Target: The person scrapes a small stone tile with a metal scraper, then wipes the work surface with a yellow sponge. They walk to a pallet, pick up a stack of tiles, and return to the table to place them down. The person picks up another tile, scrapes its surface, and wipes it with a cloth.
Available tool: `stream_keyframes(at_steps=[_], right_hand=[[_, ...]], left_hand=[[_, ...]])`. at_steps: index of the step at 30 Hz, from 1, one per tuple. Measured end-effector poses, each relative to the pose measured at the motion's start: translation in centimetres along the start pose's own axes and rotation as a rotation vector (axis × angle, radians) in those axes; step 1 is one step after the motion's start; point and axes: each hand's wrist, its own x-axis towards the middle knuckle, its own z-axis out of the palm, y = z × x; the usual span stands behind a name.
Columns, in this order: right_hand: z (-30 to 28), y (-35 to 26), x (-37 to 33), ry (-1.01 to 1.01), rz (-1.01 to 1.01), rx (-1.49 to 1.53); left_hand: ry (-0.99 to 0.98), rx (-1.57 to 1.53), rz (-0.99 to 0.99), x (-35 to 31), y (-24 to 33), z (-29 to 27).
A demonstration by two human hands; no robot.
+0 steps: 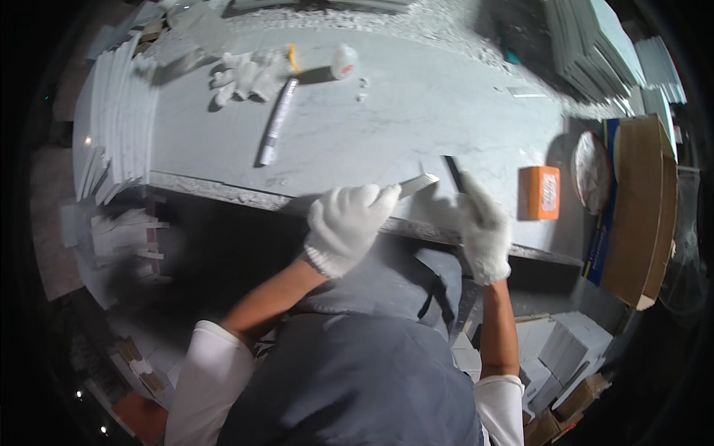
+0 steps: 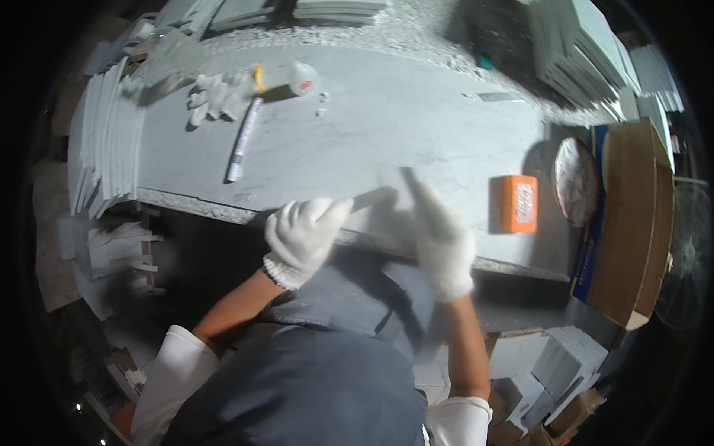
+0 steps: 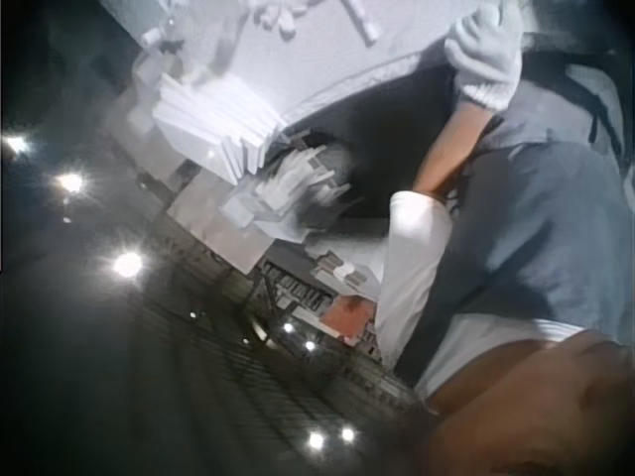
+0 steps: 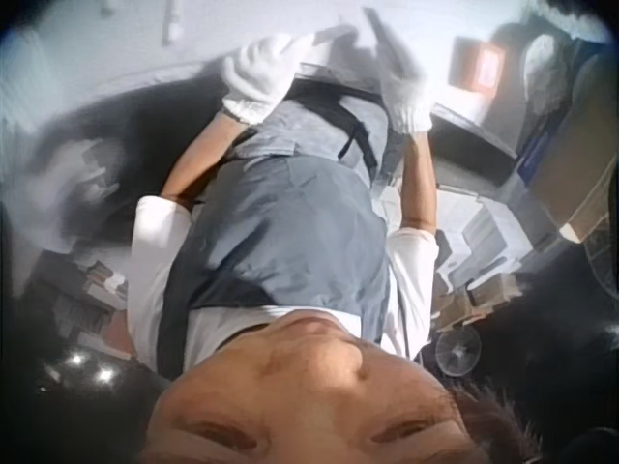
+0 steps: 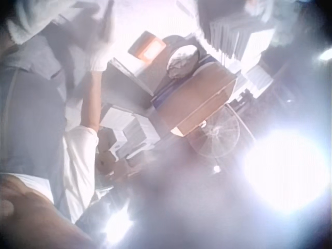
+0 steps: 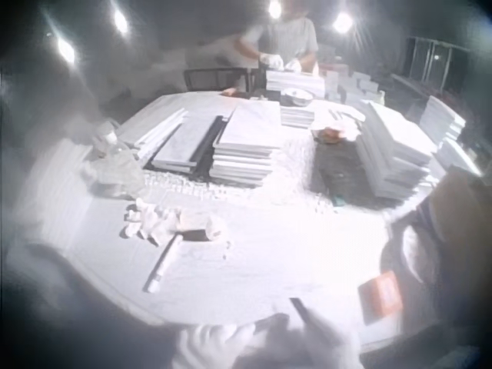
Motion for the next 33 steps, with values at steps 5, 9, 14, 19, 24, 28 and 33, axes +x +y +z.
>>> stream_keyframes(at_steps=[5,9,14,19,24,28,33], right_hand=[[1.1,-1.0,-1.8,-0.348,-0.042,-0.226],[1.5,-1.3,-1.6,-0.084,0.108,-0.011],[1.5,-1.6,-2.1,-0.451,0.056,-0.212],[1.4,-1.4,-1.9,-0.181,0.019,-0.12],[1.3,-0.8,-1.4,-0.186,0.021,-0.138],[0.5,-1.0,-1.2,-0.335,-0.043,-0.29],[0.3,-1.5,-1.0,-0.135,0.161,-0.163]], left_hand=[[0.012,-0.029,0.053,-0.5,-0.3,0.9],[0.07,-0.116,0.093,-0.8,-0.9,1.5],[0.064,-0.137,0.1,-0.9,-0.9,2.6],[0.129,-0.145,0.095,-1.0,-0.9,2.1],[0.137,-0.158,0.116,-0.5,-0.9,1.7],[0.082,-0.175,0.095,-0.5,-0.9,1.4],[0.039,-0.202,0.056,-1.0,-1.1,1.6]])
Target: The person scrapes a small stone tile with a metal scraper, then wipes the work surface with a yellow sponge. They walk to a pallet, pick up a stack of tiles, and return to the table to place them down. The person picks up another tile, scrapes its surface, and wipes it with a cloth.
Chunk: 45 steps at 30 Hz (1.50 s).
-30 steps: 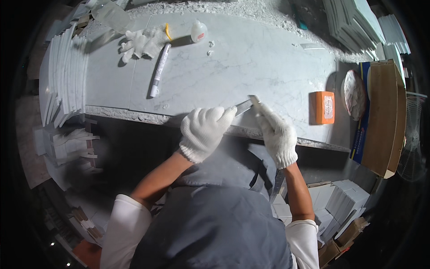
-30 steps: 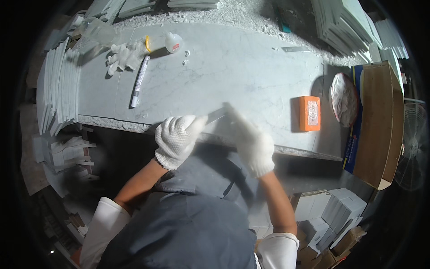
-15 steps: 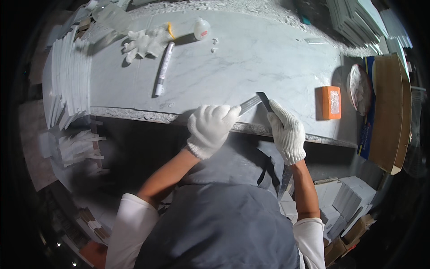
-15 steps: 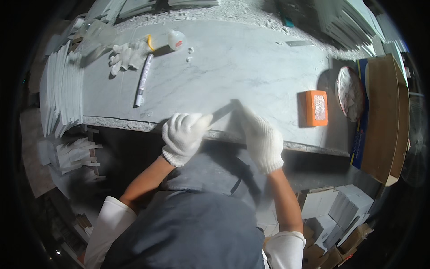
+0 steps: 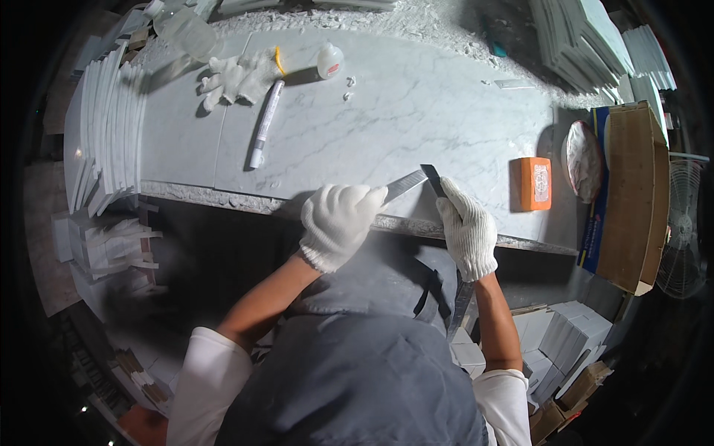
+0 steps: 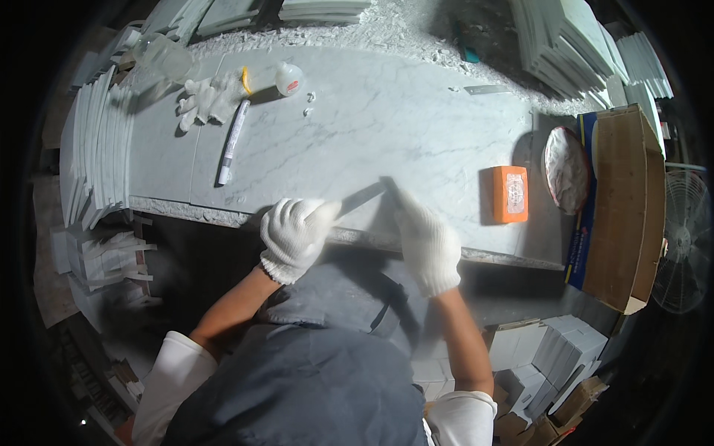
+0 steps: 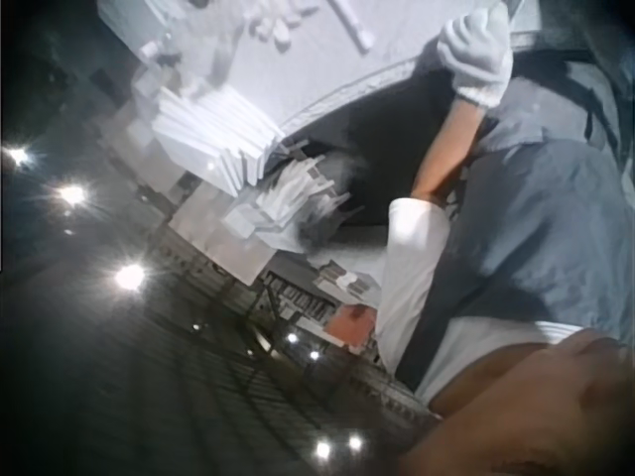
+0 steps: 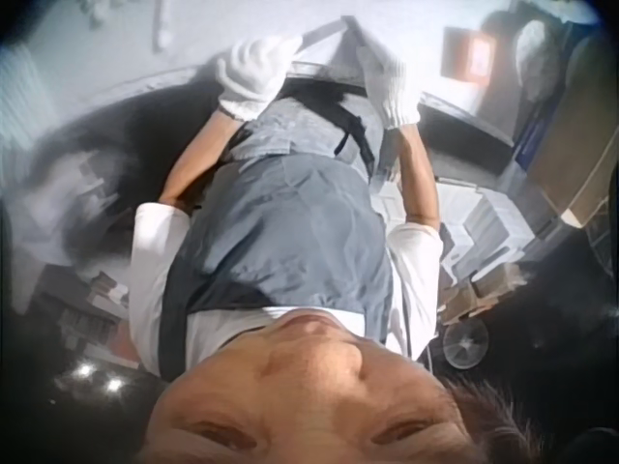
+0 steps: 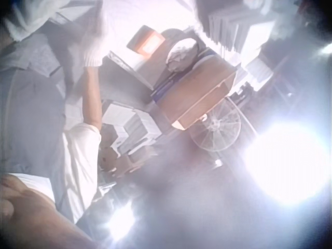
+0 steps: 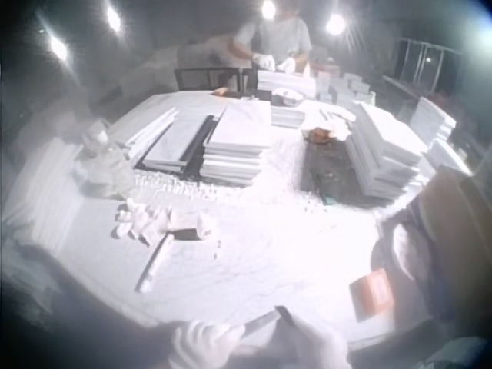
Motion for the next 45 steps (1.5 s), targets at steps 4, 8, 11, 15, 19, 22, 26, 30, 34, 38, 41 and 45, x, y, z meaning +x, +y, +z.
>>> stream_keyframes(at_steps=[4,8,11,15,19,22,26,30,34,38,41,45], right_hand=[[0.9,-0.2,-1.2,-0.23,-0.077,-0.138],[1.5,0.3,-1.3,0.03,0.03,0.037],[1.7,0.0,-1.7,-0.186,-0.129,0.126],[1.1,-0.6,-2.0,-0.099,0.311,0.83],[0.8,-1.0,-1.4,0.04,0.381,0.879],[1.3,-1.2,-1.3,0.087,0.332,0.944],[1.6,-1.6,-1.9,0.132,0.281,0.991],[1.4,-1.8,-1.9,0.166,0.324,1.025],[1.2,-2.2,-2.2,0.151,0.271,1.08],[1.0,-2.9,-3.1,0.168,0.287,1.129],[0.7,-3.3,-3.7,0.185,0.321,1.13],[0.8,-3.6,-4.1,0.205,0.277,1.103]], left_hand=[[-0.028,-0.052,0.001,-0.1,-0.4,0.1],[-0.006,-0.083,-0.009,0.3,-0.1,-0.2],[-0.072,-0.078,-0.064,0.8,0.1,-0.4],[0.123,-0.428,-0.25,1.7,-0.2,-0.4],[0.117,-0.696,-0.508,2.1,0.4,-1.6],[0.142,-0.393,-0.002,2.5,1.6,-2.7],[-0.03,-0.213,-0.1,4.2,1.5,-2.6],[0.178,-0.222,-0.022,4.2,0.5,-2.3],[0.199,-0.21,0.178,3.3,1.1,-2.3],[0.079,-0.232,-0.175,3.5,1.0,-2.4],[0.19,-0.311,-0.04,3.0,0.8,-3.3],[0.038,-0.242,0.153,2.2,2.5,-4.0]])
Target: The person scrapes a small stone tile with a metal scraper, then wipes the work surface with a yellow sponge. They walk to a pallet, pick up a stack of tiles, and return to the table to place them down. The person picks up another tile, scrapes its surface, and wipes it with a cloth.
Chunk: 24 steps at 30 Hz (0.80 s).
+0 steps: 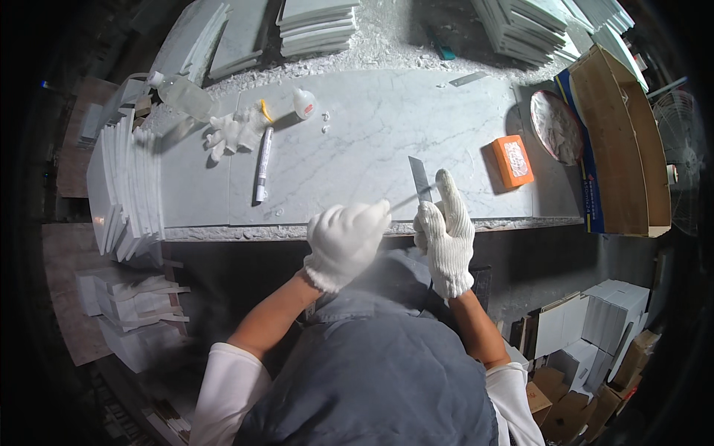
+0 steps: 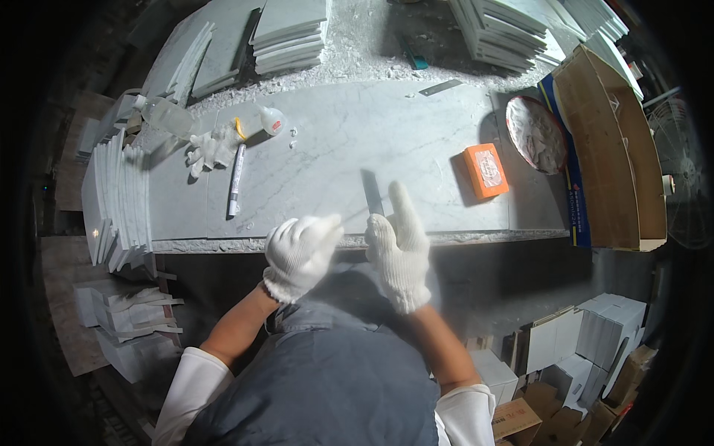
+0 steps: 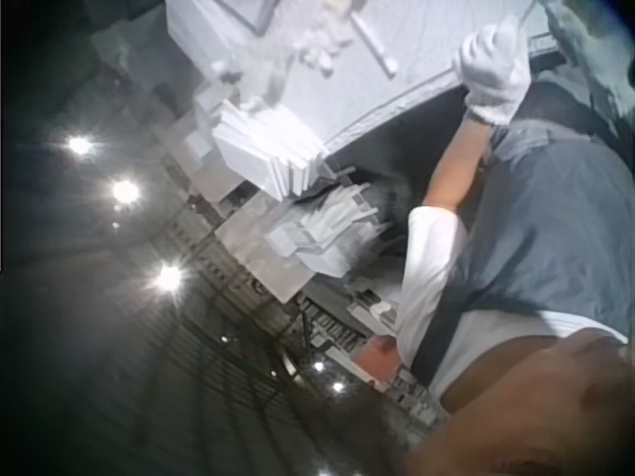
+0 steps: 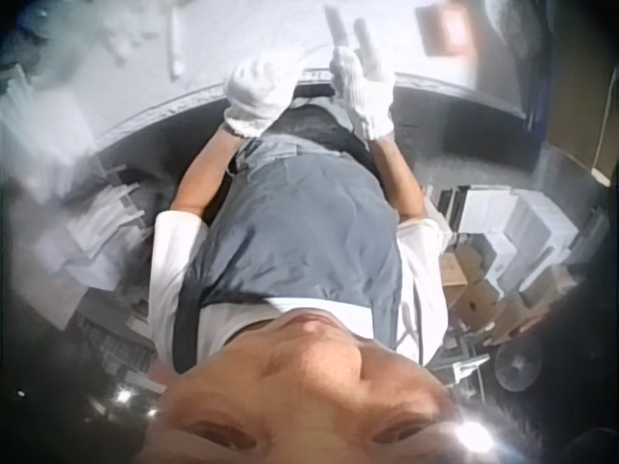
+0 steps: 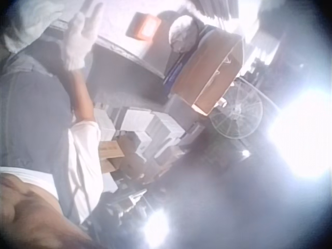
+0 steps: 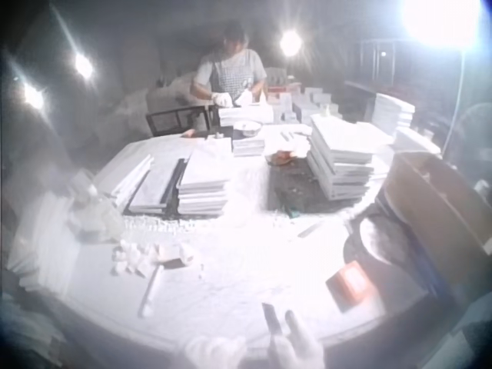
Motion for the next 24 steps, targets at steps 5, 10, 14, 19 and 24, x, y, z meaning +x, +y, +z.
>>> stream_keyframes(at_steps=[5,10,14,19,24], right_hand=[[-0.8,0.1,-0.5,0.021,-0.005,0.001],[-0.9,0.3,-0.2,0.029,-0.03,0.049],[-0.8,0.6,0.0,0.007,-0.057,0.027],[-1.1,0.9,0.4,-0.011,-0.064,0.024],[-0.9,1.9,1.0,-0.026,-0.027,0.186]], left_hand=[[0.033,0.033,-0.186,2.4,-1.4,0.5],[0.102,-0.132,-0.028,1.8,-0.5,-0.4],[-0.106,-0.026,-0.049,1.6,0.1,0.7],[-0.048,-0.044,-0.149,3.1,-1.4,2.1],[-0.225,-0.977,-0.903,3.2,-0.8,1.1]])
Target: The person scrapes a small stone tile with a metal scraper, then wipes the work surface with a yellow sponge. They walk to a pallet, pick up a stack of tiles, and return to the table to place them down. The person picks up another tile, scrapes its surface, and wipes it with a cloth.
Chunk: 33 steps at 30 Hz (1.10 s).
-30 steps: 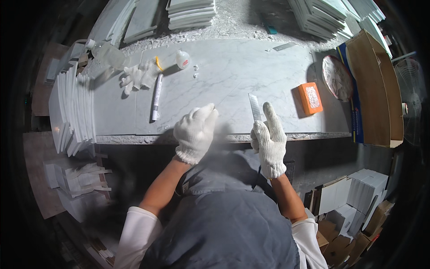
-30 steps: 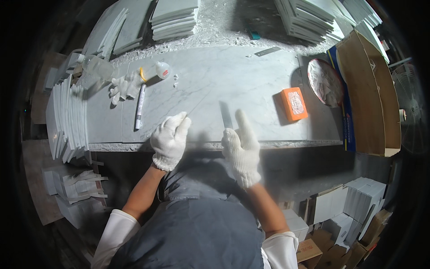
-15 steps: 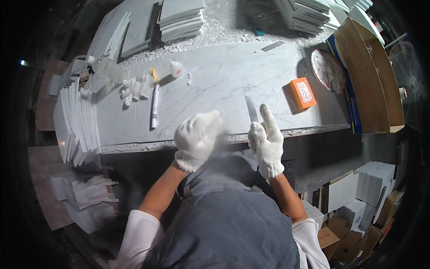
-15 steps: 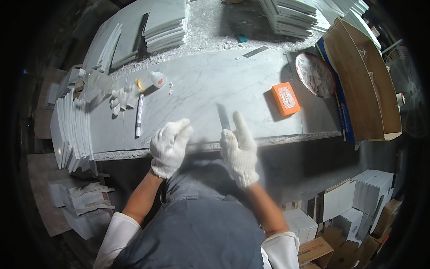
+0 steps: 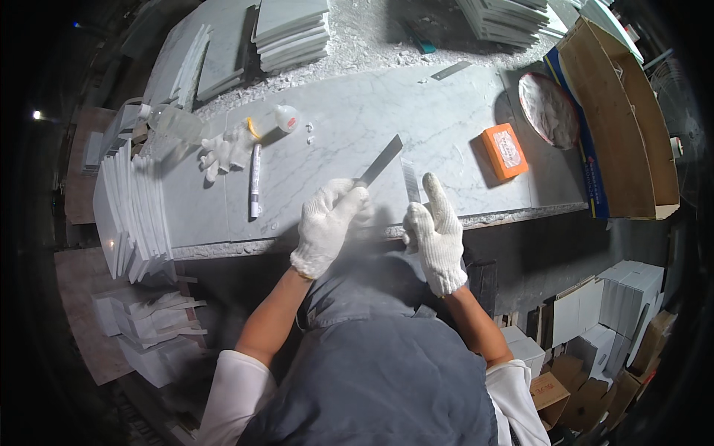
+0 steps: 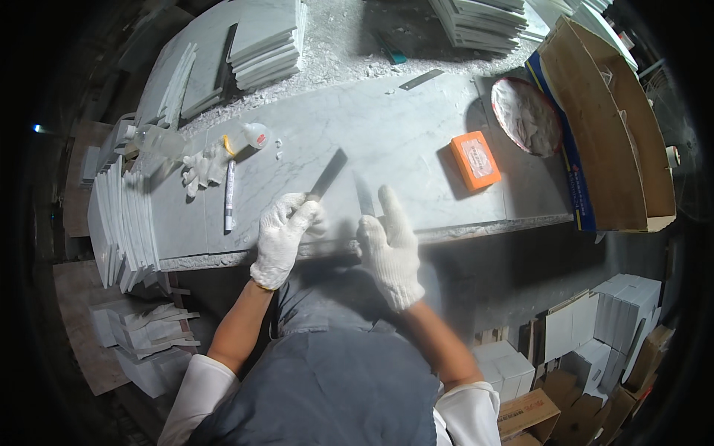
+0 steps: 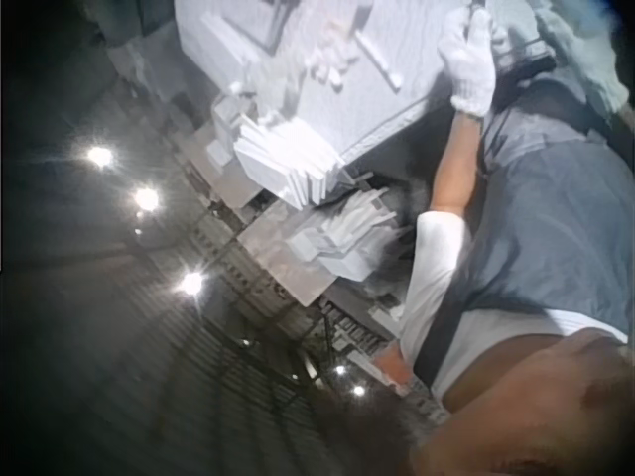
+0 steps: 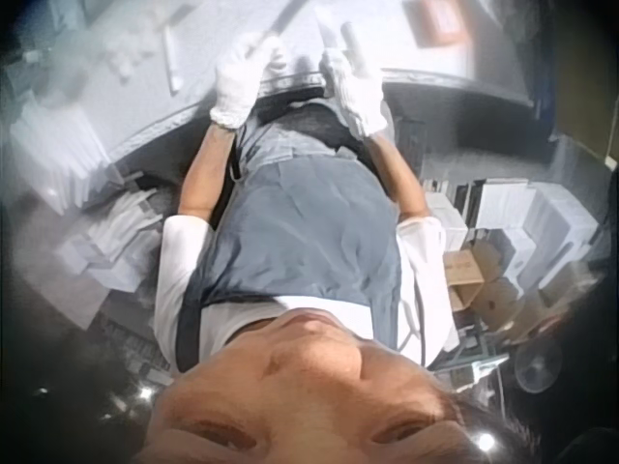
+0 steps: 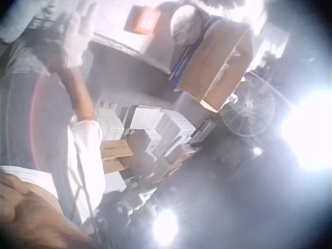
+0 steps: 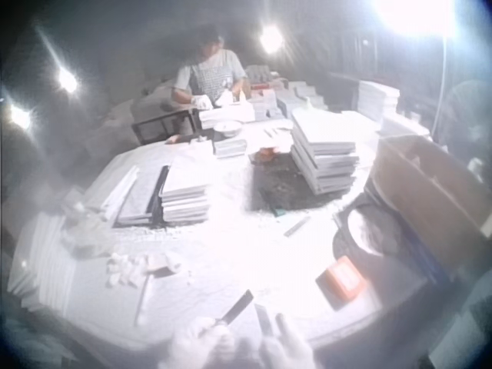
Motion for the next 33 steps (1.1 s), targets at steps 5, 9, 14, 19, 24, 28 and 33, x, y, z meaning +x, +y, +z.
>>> stream_keyframes(at_steps=[5,9,14,19,24,28,33], right_hand=[[0.0,1.3,-0.2,-0.113,0.002,-0.368],[-0.7,0.9,-0.2,-0.265,0.051,-0.517],[-1.5,0.1,0.7,-0.139,0.073,-0.534],[-0.8,0.5,2.4,-0.018,0.27,-0.272],[-2.3,-1.0,2.8,0.07,0.079,-0.333],[-2.7,-1.0,2.8,-0.173,-0.033,-0.877],[-1.1,-0.3,3.0,-0.244,-0.365,-1.36]], left_hand=[[-0.199,-0.047,-0.066,-1.2,0.3,1.8],[-0.112,0.112,-0.102,-1.5,0.1,1.8],[-0.115,0.262,-0.078,-1.4,-0.2,0.9],[-0.277,0.254,-0.134,-1.4,-0.8,1.4],[-0.249,-0.045,-0.297,-0.9,-1.4,0.2],[-0.288,0.013,-0.39,0.1,-1.1,-1.5],[-0.216,0.013,-0.374,0.2,-1.2,-1.7]])
